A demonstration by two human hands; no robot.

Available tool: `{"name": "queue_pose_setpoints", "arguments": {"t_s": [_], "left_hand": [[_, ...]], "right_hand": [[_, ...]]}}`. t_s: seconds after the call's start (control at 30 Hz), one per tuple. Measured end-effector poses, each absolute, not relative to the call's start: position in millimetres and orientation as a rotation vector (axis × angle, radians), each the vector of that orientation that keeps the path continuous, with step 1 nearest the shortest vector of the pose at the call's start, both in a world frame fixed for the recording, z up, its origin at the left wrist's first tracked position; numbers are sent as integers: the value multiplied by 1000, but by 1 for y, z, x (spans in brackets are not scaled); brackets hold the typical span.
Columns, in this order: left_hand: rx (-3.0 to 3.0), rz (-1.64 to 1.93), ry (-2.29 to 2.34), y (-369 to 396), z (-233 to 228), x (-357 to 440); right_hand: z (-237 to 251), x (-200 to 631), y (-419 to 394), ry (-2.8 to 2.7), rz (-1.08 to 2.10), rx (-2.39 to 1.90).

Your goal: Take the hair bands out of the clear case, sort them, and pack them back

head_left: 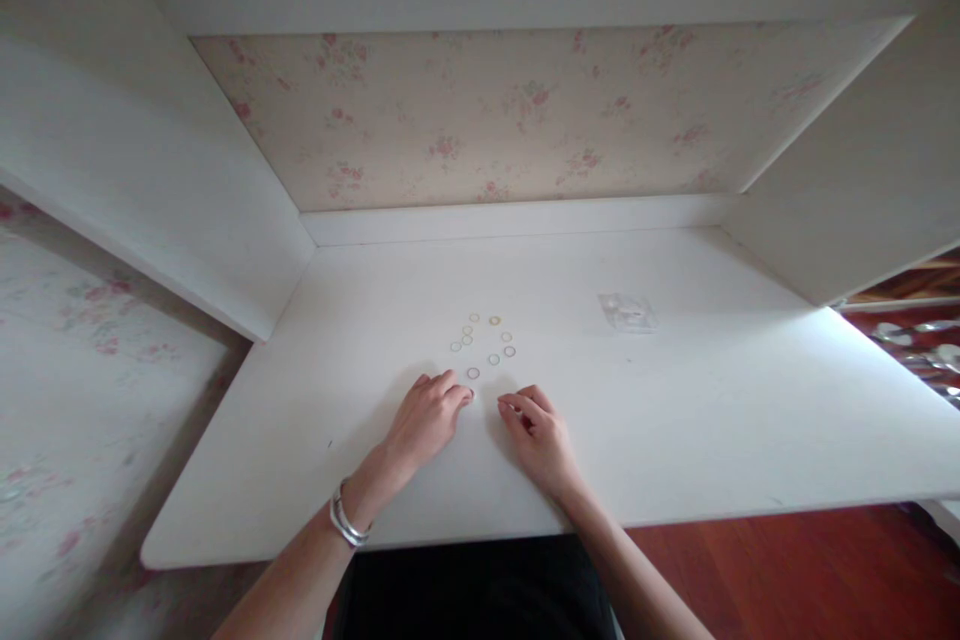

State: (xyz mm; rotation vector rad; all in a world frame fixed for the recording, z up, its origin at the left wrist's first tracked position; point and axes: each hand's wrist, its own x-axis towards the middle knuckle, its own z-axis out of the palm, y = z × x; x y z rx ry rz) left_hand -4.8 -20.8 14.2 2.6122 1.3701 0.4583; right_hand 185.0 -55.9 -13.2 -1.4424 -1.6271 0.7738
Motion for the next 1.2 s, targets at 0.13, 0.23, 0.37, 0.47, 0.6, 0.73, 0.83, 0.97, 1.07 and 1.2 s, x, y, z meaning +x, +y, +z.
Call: {"name": "queue_pose_setpoints", "arguments": {"t_s": [0.13,0.23,0.37,0.47,0.6,0.73,0.83,0.97,1.07,1.2], "left_hand": [[2537,526,1378,-22,18,-10],[2415,687,1436,-17,20,-21],[2145,922,1558,-1,15,-44],[1911,909,1678,8,7,-56],[1717,889,1664,13,0,-59],[1567,917,1610,15,-2,-59],[1496,927,1598,15,-2,-63],[1508,937,1561,14,-2,-66],[1531,933,1548,14,-3,-67],[1527,921,1530,14,-3,-68]], "right_hand": [[-13,185,-56,-1628,772,-1452],[-14,186,-56,-1630,781,-1453],[-15,185,-56,-1644,778,-1456],[-16,184,-56,-1660,756,-1467],[-16,181,-55,-1693,716,-1506],[-14,177,-56,-1720,703,-1533],[-11,176,-56,-1712,745,-1555],[-9,179,-48,-1607,861,-1571],[-10,184,-35,-1515,863,-1615],[-8,186,-18,-1576,784,-1652]]}}
